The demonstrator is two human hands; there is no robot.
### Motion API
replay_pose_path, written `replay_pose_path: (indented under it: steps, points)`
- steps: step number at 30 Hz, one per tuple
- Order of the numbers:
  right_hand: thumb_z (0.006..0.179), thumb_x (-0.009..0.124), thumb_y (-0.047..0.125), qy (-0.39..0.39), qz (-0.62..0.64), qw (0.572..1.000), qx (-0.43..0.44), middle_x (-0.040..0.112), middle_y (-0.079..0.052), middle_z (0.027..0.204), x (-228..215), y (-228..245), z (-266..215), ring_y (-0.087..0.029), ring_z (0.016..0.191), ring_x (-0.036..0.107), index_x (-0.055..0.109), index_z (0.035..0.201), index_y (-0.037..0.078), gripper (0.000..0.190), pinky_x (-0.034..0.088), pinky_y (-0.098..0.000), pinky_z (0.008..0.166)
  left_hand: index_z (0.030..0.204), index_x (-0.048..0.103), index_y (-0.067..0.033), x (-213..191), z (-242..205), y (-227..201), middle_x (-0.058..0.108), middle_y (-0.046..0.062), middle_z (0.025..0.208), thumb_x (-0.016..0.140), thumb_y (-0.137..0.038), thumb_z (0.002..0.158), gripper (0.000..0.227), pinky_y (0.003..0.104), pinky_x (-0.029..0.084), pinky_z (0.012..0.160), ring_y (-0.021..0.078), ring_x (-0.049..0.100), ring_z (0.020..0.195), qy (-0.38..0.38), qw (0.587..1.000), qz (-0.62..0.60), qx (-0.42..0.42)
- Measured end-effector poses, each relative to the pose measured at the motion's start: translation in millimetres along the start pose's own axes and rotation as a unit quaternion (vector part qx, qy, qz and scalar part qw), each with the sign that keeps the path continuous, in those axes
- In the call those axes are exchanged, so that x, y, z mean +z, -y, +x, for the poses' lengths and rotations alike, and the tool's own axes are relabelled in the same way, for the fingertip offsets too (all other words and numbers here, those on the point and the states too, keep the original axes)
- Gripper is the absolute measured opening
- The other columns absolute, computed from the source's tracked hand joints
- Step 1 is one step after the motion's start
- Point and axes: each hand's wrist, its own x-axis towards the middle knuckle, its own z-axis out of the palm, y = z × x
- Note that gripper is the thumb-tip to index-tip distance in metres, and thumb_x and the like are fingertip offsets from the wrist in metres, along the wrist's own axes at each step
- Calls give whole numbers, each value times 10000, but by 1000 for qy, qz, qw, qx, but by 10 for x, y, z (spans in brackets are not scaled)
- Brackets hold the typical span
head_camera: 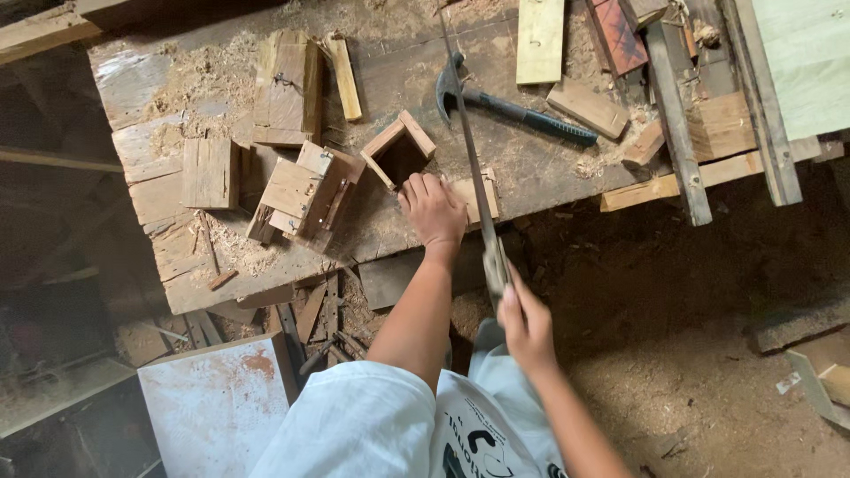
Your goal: The person assembles small wooden pieces into a box-like frame on a workbench, then uses a hand saw to cut a small wooden block. The person holds the block with the left hand and saws with the right hand, producing sawdust.
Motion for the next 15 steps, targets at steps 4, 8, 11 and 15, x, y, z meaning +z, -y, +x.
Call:
replay_pose_path:
  steps: [4,8,11,15]
  points:
    - [1078,495,213,25,31,999,33,417,66,695,121,185,521,-32,577,373,513,1520,46,472,339,-219,507,951,564,-45,38,2,8,550,149,1060,579,-185,924,143,488,388,1009,335,547,1059,-64,998,15,9]
    - [1075,504,221,43,64,995,62,387,73,673,226,210,694,-29,561,360,509,1520,48,478,343,-221,495,922,569,-45,57,0,12,555,148,1025,590,-159,916,116,467,400,990,335,554,1039,-57,998,-8,-4]
    - [1074,495,223,38,38,996,76,390,75,650,260,206,735,-29,544,366,515,1516,64,470,344,-221,485,912,566,-42,54,21,24,553,151,999,609,-165,882,133,465,404,971,337,554,1017,-61,998,-21,1]
    - [1080,489,224,27,-17,997,63,413,60,632,282,250,666,-31,542,380,533,1505,73,452,354,-225,488,907,567,-59,24,-1,11,559,142,992,619,-157,896,112,454,410,952,330,557,1017,-67,997,-34,-5]
